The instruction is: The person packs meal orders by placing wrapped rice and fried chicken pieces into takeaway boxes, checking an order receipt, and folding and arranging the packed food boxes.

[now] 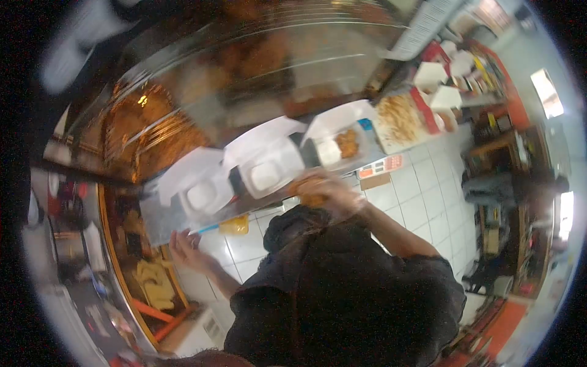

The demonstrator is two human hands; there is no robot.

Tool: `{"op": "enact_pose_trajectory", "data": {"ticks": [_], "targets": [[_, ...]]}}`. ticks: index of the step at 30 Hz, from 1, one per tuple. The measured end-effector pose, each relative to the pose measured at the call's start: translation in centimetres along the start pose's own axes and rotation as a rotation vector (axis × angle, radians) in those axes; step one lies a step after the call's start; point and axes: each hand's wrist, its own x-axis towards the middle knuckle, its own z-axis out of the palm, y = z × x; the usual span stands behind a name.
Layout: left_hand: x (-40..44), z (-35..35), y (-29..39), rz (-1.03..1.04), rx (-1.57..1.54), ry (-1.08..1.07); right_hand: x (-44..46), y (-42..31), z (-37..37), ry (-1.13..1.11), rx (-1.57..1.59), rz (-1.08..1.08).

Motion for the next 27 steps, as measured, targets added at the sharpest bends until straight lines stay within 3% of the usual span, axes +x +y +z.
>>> {"op": "enact_pose_trajectory", "data": {"ticks": [2, 3, 4, 5, 6, 7, 8, 9, 11, 13, 14, 16, 17, 20, 21, 24, 27], "targets": [[-0.3, 0.6, 0.6, 0.018, 0.093, 0.054, -5.6, 0.7, -5.1, 0.431, 0.246, 0.480], [-0.3, 0.6, 0.4, 0.063, 0.116, 0.054, -7.1, 2.7, -7.6, 0.815, 0.476, 0.620], [-1.2, 1.7, 1.7, 0.090, 0.197, 0.083, -7.8, 3.6, -10.7, 1.026, 0.335, 0.519], [-1.4, 1.9, 1.9, 0.091, 0.238, 0.086, -8.3, 5.6, -14.6, 1.113, 0.112, 0.614], [-1.8, 2.6, 2.2, 0.103, 0.251, 0.111, -7.3, 6.8, -17.6, 1.373, 0.082, 0.520], [-2.2, 3.3, 2.5, 0.115, 0.262, 0.141, -8.0, 11.8, -21.6, 1.372, -0.445, 0.394], [-2.4, 3.6, 2.7, 0.129, 0.262, 0.116, -7.1, 15.8, -25.4, 1.405, -0.338, 0.372], [-2.6, 3.9, 2.9, 0.153, 0.303, 0.132, -5.5, 16.7, -29.5, 1.229, -0.083, 0.495], [-3.6, 5.7, 3.7, 0.192, 0.347, 0.141, -1.1, 22.0, -34.2, 1.273, -0.382, 0.506], [-4.8, 7.9, 4.8, 0.194, 0.375, 0.155, 2.9, 27.7, -37.7, 1.143, -0.582, 0.348], [-5.4, 8.7, 5.1, 0.208, 0.383, 0.160, 4.2, 27.8, -37.8, 1.143, -0.564, 0.348], [-6.7, 9.7, 5.3, 0.222, 0.373, 0.120, 6.9, 26.2, -38.1, 1.024, -0.552, 0.707], [-6.8, 10.0, 5.3, 0.204, 0.367, 0.159, 7.5, 26.5, -38.8, 0.704, -0.697, 0.977], [-8.0, 9.7, 5.3, 0.188, 0.336, 0.172, 7.3, 30.0, -39.3, 0.702, -0.760, 1.035], [-8.5, 9.4, 5.6, 0.192, 0.364, 0.185, 6.7, 20.1, -38.4, 0.836, -0.666, 1.001], [-8.9, 7.3, 4.7, 0.182, 0.246, 0.258, 1.9, 15.7, -32.1, 1.164, -0.757, 0.450], [-8.1, 3.6, 4.1, 0.144, 0.162, 0.338, 0.7, 8.0, -22.2, 1.051, -0.654, 0.006]]}}
